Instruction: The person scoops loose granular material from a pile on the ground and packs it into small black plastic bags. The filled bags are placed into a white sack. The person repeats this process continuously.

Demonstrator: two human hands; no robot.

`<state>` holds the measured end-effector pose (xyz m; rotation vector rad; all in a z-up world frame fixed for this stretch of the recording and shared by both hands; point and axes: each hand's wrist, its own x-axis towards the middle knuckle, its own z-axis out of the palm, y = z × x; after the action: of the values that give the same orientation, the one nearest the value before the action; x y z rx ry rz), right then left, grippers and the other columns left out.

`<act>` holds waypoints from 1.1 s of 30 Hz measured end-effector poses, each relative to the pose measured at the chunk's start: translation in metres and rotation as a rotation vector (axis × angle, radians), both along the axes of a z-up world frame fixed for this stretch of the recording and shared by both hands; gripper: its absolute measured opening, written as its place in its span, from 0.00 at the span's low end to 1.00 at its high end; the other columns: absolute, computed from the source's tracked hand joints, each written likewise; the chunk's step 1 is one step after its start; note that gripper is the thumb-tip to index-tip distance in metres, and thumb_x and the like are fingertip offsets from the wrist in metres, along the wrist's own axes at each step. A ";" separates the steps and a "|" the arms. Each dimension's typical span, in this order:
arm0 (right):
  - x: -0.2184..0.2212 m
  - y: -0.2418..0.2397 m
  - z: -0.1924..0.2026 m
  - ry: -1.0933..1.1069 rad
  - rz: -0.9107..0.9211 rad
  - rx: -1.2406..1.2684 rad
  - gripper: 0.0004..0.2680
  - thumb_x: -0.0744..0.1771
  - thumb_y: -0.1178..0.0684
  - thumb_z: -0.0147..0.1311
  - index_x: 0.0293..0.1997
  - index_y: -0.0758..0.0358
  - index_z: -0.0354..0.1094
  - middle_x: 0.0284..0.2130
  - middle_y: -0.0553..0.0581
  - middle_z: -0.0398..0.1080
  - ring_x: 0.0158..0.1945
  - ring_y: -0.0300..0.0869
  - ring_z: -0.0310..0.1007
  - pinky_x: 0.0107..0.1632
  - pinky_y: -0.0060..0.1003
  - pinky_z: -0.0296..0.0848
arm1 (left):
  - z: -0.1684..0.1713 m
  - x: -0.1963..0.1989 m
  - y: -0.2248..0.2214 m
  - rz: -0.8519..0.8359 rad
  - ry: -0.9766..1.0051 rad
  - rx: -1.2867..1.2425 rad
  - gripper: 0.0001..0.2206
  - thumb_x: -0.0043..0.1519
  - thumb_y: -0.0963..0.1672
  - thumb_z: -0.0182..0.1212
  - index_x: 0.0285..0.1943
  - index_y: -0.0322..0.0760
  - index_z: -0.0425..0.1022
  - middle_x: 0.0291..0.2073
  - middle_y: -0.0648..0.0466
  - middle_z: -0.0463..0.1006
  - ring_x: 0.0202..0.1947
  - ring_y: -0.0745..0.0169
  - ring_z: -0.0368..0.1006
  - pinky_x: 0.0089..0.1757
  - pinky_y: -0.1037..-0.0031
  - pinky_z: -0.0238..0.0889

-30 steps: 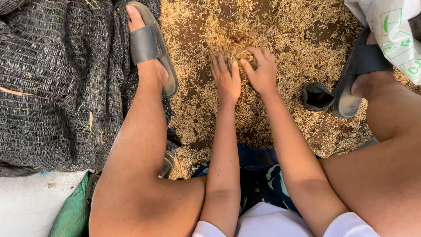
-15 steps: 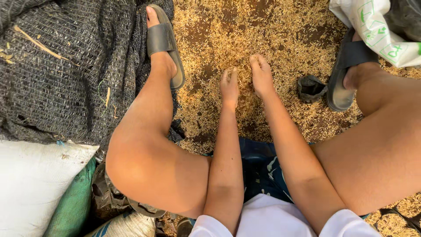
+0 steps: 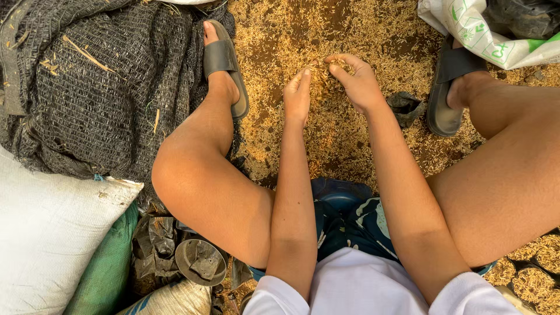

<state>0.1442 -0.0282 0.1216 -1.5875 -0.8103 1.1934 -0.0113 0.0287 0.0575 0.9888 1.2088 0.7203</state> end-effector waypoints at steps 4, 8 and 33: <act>-0.002 -0.002 0.012 -0.033 -0.005 0.086 0.11 0.68 0.50 0.58 0.57 0.51 0.74 0.63 0.58 0.69 0.69 0.49 0.64 0.70 0.52 0.60 | 0.010 -0.006 -0.001 -0.047 0.036 0.112 0.18 0.69 0.48 0.55 0.62 0.35 0.78 0.57 0.46 0.81 0.58 0.56 0.76 0.60 0.63 0.65; -0.004 -0.003 0.015 -0.156 -0.001 0.063 0.12 0.67 0.50 0.61 0.55 0.50 0.73 0.64 0.59 0.68 0.71 0.52 0.61 0.71 0.55 0.56 | 0.012 -0.017 -0.003 -0.049 0.072 0.152 0.15 0.66 0.44 0.60 0.61 0.39 0.79 0.57 0.48 0.81 0.59 0.57 0.76 0.60 0.64 0.66; -0.003 0.014 -0.094 0.222 -0.144 -0.129 0.08 0.70 0.58 0.53 0.55 0.61 0.70 0.44 0.52 0.77 0.46 0.36 0.77 0.45 0.31 0.76 | -0.019 -0.061 -0.014 0.047 0.017 -0.094 0.24 0.72 0.51 0.36 0.71 0.43 0.69 0.73 0.51 0.62 0.73 0.55 0.52 0.62 0.55 0.50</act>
<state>0.1412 -0.0140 0.0274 -1.5544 -0.4765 1.3101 -0.0724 0.0149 0.0381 0.8931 1.2725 0.6869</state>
